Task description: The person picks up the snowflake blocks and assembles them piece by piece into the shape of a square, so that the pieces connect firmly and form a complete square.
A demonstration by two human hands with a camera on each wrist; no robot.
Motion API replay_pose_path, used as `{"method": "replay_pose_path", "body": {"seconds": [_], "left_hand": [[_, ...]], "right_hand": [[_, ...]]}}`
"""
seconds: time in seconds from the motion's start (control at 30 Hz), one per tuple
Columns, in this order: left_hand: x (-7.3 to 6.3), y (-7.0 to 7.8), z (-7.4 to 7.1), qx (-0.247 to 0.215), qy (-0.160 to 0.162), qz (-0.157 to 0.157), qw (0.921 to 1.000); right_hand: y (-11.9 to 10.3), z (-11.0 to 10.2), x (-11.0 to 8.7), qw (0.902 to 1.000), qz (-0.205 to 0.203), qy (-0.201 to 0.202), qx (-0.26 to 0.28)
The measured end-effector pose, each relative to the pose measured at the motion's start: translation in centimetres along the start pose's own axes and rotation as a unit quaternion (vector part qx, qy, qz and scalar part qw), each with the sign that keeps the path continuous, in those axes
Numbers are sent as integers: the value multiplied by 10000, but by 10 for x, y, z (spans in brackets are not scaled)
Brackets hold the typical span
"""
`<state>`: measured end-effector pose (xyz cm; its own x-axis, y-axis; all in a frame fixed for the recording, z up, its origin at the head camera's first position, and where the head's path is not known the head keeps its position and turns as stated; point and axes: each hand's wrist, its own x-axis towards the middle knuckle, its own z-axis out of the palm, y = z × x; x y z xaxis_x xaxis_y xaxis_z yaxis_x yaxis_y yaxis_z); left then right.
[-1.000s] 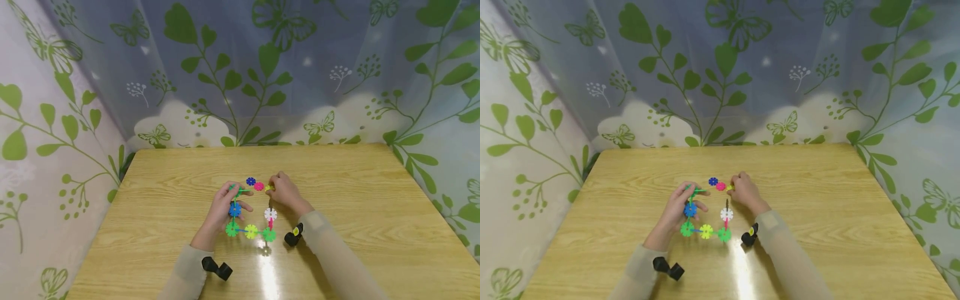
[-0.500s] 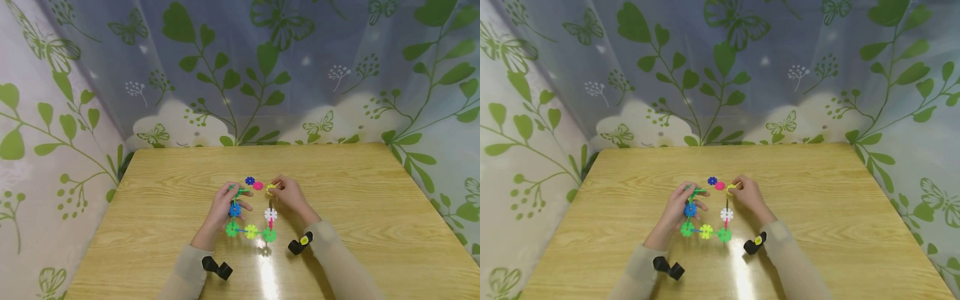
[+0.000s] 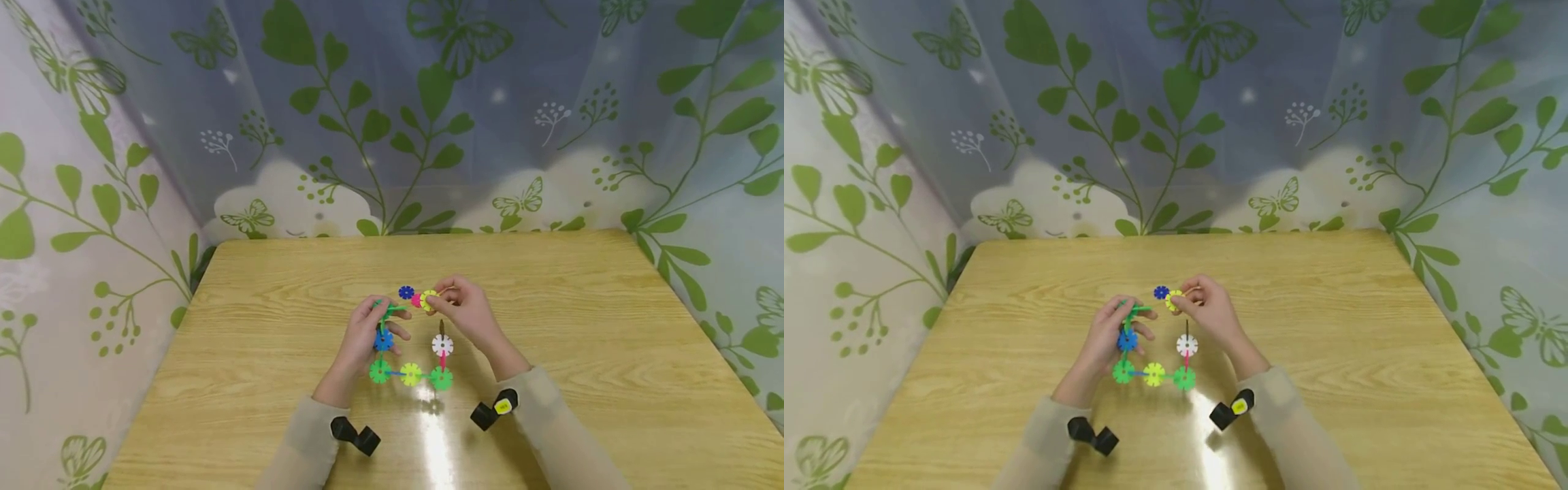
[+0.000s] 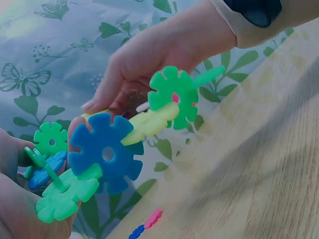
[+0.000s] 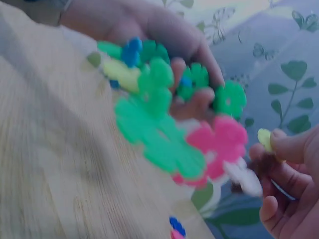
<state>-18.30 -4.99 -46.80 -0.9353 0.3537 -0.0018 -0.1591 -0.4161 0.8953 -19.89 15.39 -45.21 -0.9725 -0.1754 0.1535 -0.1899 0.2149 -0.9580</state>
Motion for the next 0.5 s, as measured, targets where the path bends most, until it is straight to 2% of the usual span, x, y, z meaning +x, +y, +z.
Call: {"method": "replay_pose_path", "body": {"seconds": [0.13,0.33,0.5], "left_hand": [[0,1,2,31,16,-32,10000],[1,1,4,138,151,-89,9998],[1,0,7,403,270,-136,9987]], "right_hand": [[-8,7,-1,9997,-21,-157,204],[-11,16,-1,9996,59,-202,206],[-11,19,-2,9987,6,-322,388]]}}
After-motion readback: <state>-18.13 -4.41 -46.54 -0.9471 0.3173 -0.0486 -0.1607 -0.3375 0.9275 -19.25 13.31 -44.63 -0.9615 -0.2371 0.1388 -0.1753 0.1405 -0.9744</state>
